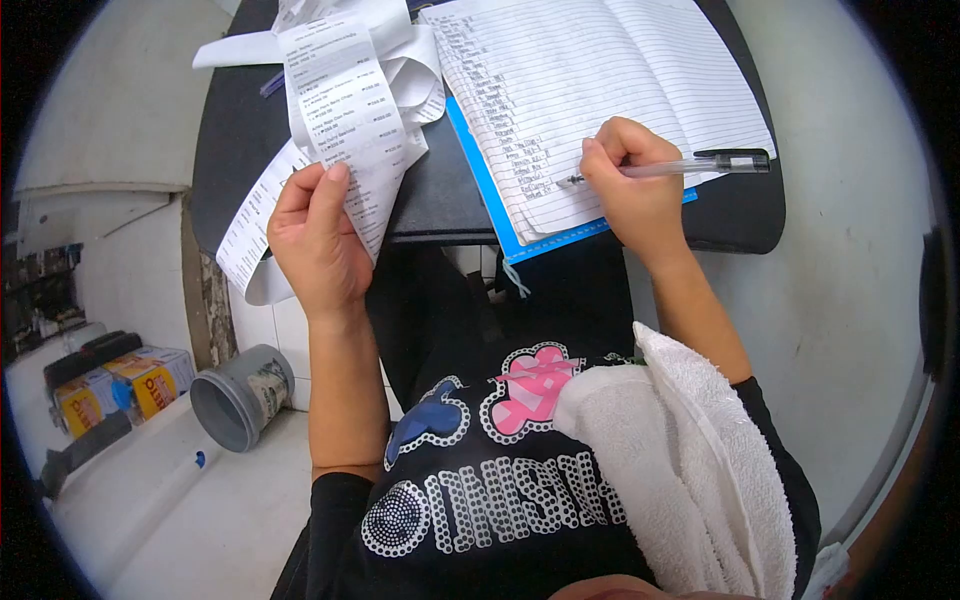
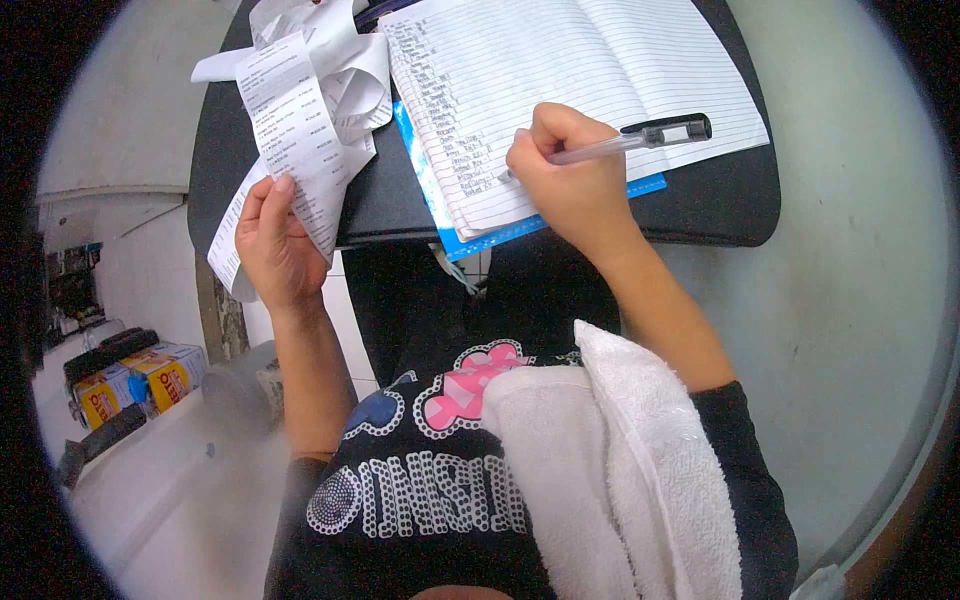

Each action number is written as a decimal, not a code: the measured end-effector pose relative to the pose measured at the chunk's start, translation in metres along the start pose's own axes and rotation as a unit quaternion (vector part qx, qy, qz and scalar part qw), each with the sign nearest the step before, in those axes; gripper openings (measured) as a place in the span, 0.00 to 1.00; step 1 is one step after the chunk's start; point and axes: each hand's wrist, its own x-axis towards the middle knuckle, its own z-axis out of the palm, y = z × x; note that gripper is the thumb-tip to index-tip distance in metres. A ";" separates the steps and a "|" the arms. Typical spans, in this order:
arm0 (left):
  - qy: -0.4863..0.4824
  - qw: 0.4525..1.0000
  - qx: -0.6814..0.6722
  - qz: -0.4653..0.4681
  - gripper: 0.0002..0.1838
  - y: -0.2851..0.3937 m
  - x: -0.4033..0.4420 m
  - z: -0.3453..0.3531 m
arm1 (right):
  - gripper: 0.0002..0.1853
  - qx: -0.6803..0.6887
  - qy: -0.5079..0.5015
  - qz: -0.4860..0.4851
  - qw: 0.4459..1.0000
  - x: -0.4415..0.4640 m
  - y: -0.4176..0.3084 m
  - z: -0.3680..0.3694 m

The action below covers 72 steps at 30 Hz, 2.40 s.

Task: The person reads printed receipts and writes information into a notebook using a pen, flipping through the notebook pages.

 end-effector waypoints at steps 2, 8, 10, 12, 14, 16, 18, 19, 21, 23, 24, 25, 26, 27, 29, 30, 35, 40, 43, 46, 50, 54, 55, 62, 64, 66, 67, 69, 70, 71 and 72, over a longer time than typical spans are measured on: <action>0.001 1.000 -0.002 -0.002 0.05 0.000 0.000 0.000 | 0.15 -0.001 -0.003 -0.005 1.000 0.000 -0.001 -0.001; -0.041 0.999 0.020 0.025 0.04 -0.003 0.002 -0.009 | 0.13 0.026 0.002 0.021 0.999 0.001 0.000 -0.005; 0.032 0.999 0.040 0.018 0.01 -0.003 0.003 0.001 | 0.14 0.070 0.017 0.049 0.996 0.004 0.004 -0.006; 0.015 1.000 0.013 0.003 0.02 0.000 0.002 0.004 | 0.15 0.111 0.024 0.078 0.990 0.007 0.001 -0.002; 0.006 0.997 -0.050 -0.059 0.02 0.004 0.001 0.008 | 0.13 0.166 0.007 0.104 0.981 0.007 -0.003 0.000; -0.007 0.994 -0.080 -0.076 0.03 0.009 -0.003 0.009 | 0.10 0.224 -0.002 0.098 0.970 0.006 -0.015 0.004; -0.026 0.993 -0.088 -0.077 0.03 0.011 -0.006 0.008 | 0.09 0.254 -0.029 0.059 0.965 0.008 -0.030 0.008; -0.026 0.992 -0.092 -0.081 0.04 0.013 -0.006 0.013 | 0.08 0.237 -0.046 0.030 0.970 0.013 -0.039 0.011; -0.028 0.990 -0.104 -0.092 0.04 0.020 -0.010 0.015 | 0.07 0.200 -0.077 -0.030 0.976 0.020 -0.056 0.025; -0.038 0.989 -0.111 -0.090 0.05 0.024 -0.012 0.016 | 0.08 0.218 -0.126 -0.002 0.968 0.027 -0.064 0.037; -0.040 0.988 -0.115 -0.094 0.05 0.027 -0.013 0.018 | 0.09 0.249 -0.140 0.004 0.958 0.030 -0.069 0.046; -0.042 0.987 -0.119 -0.097 0.05 0.029 -0.014 0.020 | 0.10 0.279 -0.155 0.009 0.948 0.031 -0.075 0.055; -0.043 0.988 -0.113 -0.091 0.05 0.029 -0.014 0.019 | 0.12 0.303 -0.157 0.028 0.940 0.032 -0.082 0.063; -0.044 0.989 -0.108 -0.086 0.05 0.028 -0.015 0.018 | 0.12 0.261 -0.169 0.016 0.950 0.033 -0.086 0.064; -0.039 0.990 -0.112 -0.082 0.07 0.030 -0.016 0.015 | 0.13 0.175 -0.191 -0.006 0.966 0.035 -0.093 0.065; -0.034 0.988 -0.122 -0.083 0.08 0.031 -0.016 0.015 | 0.13 0.178 -0.186 -0.011 0.966 0.036 -0.093 0.067; -0.064 0.991 -0.100 -0.062 0.12 0.033 -0.018 0.006 | 0.14 0.197 -0.167 -0.008 0.966 0.037 -0.088 0.073; -0.042 0.995 -0.076 -0.050 0.07 0.031 -0.021 0.011 | 0.14 0.206 -0.161 -0.022 0.965 0.035 -0.090 0.073; -0.032 0.996 -0.070 -0.035 0.06 0.031 -0.022 0.016 | 0.14 0.212 -0.154 -0.029 0.965 0.034 -0.089 0.074; -0.035 0.997 -0.059 -0.028 0.05 0.028 -0.020 0.016 | 0.14 0.206 -0.147 -0.040 0.967 0.035 -0.087 0.073; -0.019 0.998 -0.055 -0.030 0.04 0.024 -0.018 0.017 | 0.13 0.208 -0.146 -0.045 0.966 0.035 -0.084 0.072; 0.000 0.999 -0.038 -0.015 0.03 0.018 -0.015 0.013 | 0.09 0.226 -0.130 -0.005 0.965 0.038 -0.076 0.060; 0.006 0.999 -0.032 -0.012 0.02 0.015 -0.013 0.012 | 0.09 0.214 -0.121 -0.019 0.969 0.042 -0.070 0.049; 0.035 0.999 -0.035 0.002 0.03 0.019 0.005 0.004 | 0.11 -0.102 -0.116 -0.094 0.984 0.030 -0.020 -0.031; 0.031 0.999 -0.036 0.006 0.03 0.017 0.012 0.004 | 0.11 -0.123 -0.161 -0.088 0.975 0.022 -0.017 -0.034; 0.029 0.999 -0.031 0.012 0.02 0.015 0.018 0.007 | 0.11 -0.171 -0.187 -0.129 0.959 0.015 -0.014 -0.030; 0.028 0.999 -0.028 0.016 0.02 0.013 0.021 0.008 | 0.11 -0.193 -0.200 -0.151 0.949 0.013 -0.010 -0.027; 0.030 0.999 -0.034 0.018 0.02 0.008 0.025 0.008 | 0.11 -0.221 -0.211 -0.148 0.941 0.009 -0.006 -0.025; 0.031 0.999 -0.036 0.019 0.02 0.006 0.026 0.006 | 0.11 -0.227 -0.211 -0.151 0.939 0.008 -0.006 -0.024; 0.037 0.999 -0.035 0.018 0.02 0.004 0.027 0.005 | 0.10 -0.233 -0.210 -0.154 0.937 0.007 -0.006 -0.023; 0.042 0.998 -0.034 0.018 0.02 0.002 0.028 0.005 | 0.10 -0.235 -0.216 -0.152 0.936 0.007 -0.006 -0.023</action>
